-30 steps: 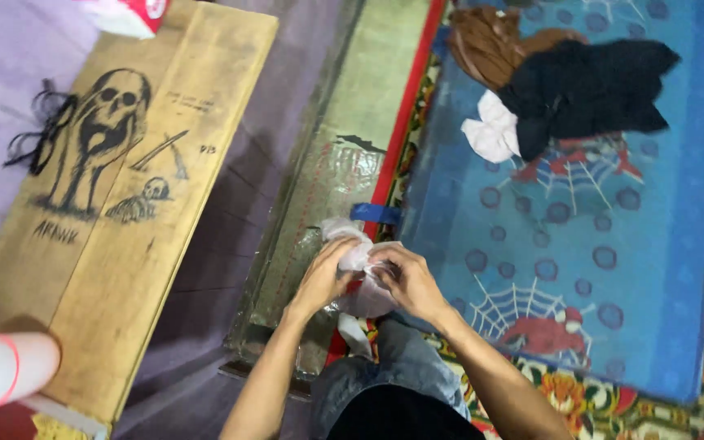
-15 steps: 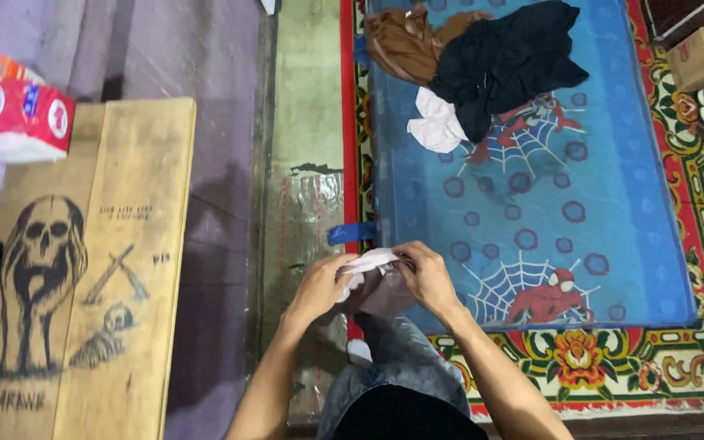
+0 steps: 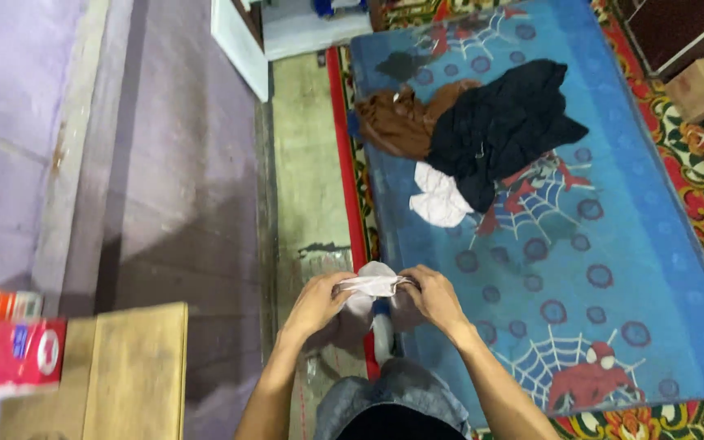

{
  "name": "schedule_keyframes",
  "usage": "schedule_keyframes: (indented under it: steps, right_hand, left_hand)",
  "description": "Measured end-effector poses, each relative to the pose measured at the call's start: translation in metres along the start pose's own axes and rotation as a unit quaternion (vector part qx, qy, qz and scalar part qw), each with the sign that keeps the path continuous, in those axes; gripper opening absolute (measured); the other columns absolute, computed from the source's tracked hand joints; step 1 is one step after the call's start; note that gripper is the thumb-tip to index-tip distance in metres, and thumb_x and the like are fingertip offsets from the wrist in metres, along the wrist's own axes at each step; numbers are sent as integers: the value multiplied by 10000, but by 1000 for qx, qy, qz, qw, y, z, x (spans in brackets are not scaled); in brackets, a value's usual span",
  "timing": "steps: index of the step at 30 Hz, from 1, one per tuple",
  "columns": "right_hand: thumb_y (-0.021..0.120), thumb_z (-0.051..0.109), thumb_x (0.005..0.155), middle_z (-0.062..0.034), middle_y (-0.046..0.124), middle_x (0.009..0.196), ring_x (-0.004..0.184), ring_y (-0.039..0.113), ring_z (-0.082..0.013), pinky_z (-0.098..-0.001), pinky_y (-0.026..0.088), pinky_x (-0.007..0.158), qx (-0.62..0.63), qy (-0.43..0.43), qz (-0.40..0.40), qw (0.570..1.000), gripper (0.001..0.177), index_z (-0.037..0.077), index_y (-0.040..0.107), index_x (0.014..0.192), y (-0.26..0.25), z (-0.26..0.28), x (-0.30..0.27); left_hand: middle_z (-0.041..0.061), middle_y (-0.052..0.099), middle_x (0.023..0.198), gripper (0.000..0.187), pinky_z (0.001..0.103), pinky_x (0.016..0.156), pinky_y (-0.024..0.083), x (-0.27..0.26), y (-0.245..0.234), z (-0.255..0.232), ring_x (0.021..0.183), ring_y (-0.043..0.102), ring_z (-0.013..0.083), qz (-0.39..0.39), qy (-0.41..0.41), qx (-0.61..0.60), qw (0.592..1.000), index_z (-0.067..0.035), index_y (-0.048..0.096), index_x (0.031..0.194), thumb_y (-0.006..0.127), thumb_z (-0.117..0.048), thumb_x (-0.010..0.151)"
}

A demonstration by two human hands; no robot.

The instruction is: The person is folding various items of clothing, including shirts and cloths, on a mattress placed on the floor.

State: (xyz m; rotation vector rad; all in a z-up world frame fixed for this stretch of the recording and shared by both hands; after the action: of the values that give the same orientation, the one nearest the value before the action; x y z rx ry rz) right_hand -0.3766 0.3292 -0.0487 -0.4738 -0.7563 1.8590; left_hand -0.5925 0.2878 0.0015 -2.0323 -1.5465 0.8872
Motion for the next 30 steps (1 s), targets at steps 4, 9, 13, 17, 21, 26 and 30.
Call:
schedule_keyframes:
  steps: [4,9,13,17,21,26,30]
  right_hand:
    - [729,122,902,-114,744,851,830,756,-335,-396,605,717,-27,-11,-10,1000,174,101,760,1072,-13,-5,47]
    - [769,143,869,-99,742,846,822,753,-329,-400,599,732,-40,-1,-41,998,196,105,763,1062,-30,-12,99]
    - [771,164,870,-76,746,853,829,753,-305,-389,595,751,-42,8,-50,998,184,129,766,1050,-32,-25,141]
    - [772,154,871,-70,745,868,856,743,-301,-392,573,815,-13,-7,-62,998,175,151,767,1046,-30,-35,188]
    - [777,178,865,-69,741,896,897,734,-305,-406,563,854,-26,-13,-79,996,192,166,757,1056,-33,-41,252]
    - [749,215,883,-26,734,881,883,734,-273,-386,543,868,-35,-4,-88,995,159,202,753,1042,-44,-31,325]
    - [749,235,886,-24,712,889,889,721,-269,-385,529,858,-47,-12,-110,993,161,207,740,1045,-51,-26,367]
  left_hand:
    - [181,738,1136,341,472,884,570,53,-15,14,1081,697,413,-3,30,-11,999,-144,705,1259,693,-146,919]
    - [223,715,1155,357,535,905,558,107,-49,8,1112,660,463,-2,41,-47,998,-130,686,1265,695,-135,908]
    - [249,723,1139,328,548,922,547,154,-66,14,1105,660,487,13,73,-72,995,-90,697,1233,684,-102,906]
    - [222,732,1111,329,542,903,543,198,-86,27,1082,674,464,-2,96,-66,993,-93,697,1220,703,-190,906]
    - [236,737,1076,336,550,862,549,246,-125,25,1043,681,482,-5,113,-92,989,-62,696,1195,708,-269,931]
    - [260,733,1047,407,550,882,550,302,-160,27,1035,687,486,5,83,-85,993,-41,699,1164,754,-336,890]
    - [229,738,1036,485,537,873,559,342,-166,28,1032,699,462,27,53,-70,996,-65,690,1126,778,-457,855]
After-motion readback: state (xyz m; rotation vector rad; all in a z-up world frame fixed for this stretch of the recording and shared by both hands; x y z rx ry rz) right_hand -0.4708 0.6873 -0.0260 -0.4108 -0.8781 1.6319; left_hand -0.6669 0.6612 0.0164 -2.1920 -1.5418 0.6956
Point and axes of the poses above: each hand's wrist, its own x-axis towards the middle knuckle, its own y-axis out of the palm, z = x × y, the point moved 6 cm from there along x, towards the middle knuckle
